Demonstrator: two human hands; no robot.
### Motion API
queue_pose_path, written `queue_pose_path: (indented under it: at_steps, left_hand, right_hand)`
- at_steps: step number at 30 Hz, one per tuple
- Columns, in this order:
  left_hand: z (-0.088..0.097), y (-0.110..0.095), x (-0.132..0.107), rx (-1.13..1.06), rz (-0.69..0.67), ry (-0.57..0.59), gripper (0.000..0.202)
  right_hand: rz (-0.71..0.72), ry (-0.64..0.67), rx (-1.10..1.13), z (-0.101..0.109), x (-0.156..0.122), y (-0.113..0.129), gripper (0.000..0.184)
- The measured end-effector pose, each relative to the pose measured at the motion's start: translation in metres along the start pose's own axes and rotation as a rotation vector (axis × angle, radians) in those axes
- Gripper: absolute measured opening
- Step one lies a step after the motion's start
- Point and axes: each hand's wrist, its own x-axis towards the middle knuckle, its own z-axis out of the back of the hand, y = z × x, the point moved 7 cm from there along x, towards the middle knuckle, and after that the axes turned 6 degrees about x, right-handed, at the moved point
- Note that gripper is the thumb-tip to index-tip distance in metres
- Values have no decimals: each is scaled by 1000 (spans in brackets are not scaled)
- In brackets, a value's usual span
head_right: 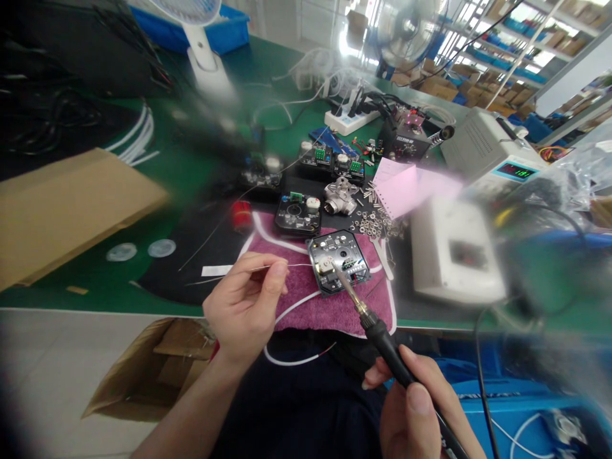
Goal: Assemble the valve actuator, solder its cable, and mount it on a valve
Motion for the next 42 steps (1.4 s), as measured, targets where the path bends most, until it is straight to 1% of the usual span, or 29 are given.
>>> queue_pose_path:
  at_steps: [2, 7, 9, 14, 20, 22, 26, 28, 30, 32, 35, 37, 39, 42]
  left_hand:
    - [-1, 0, 0, 16, 3, 9, 9]
    - [-2, -2, 1, 38, -1, 15, 5]
    - [-2, -2, 1, 35, -7, 22, 5]
    - [-1, -1, 1, 12, 1, 30, 5]
    - [-2, -3, 2, 26, -12, 19, 4]
    - [-2, -3, 2, 19, -7, 20, 4]
    - [-2, -1, 1, 18, 7, 27, 5]
    - [-1, 1, 0, 15, 19, 12, 5]
    - [0, 4, -1, 18, 37, -7, 6]
    - [1, 7, -1, 26, 54, -17, 7]
    - [2, 7, -1, 37, 50, -24, 7]
    - [5, 3, 0, 53, 31, -39, 7]
    - [5, -7, 1, 73, -15, -46, 8]
    - [-1, -26, -3, 120, -120, -23, 19]
  right_hand:
    - [34, 23, 2, -4, -1, 4, 26]
    - [197, -30, -22, -21, -6, 20, 30]
    - [203, -25, -33, -25, -6, 20, 32]
    - [163, 80, 9, -27, -7, 15, 34]
    - [146, 35, 25, -34, -7, 17, 32]
    - [138, 39, 30, -35, -7, 16, 33]
    - [165, 68, 26, -32, -7, 15, 35]
    - [153, 64, 9, -30, -8, 15, 34]
    - [143, 17, -18, -26, -9, 16, 31]
    - [119, -65, -30, -20, -12, 16, 27]
    - [100, -154, -35, -11, -13, 18, 24]
    - [99, -212, -62, -2, -11, 19, 23]
    - [91, -272, -82, 9, -5, 18, 21]
    - [89, -337, -82, 24, 6, 15, 22]
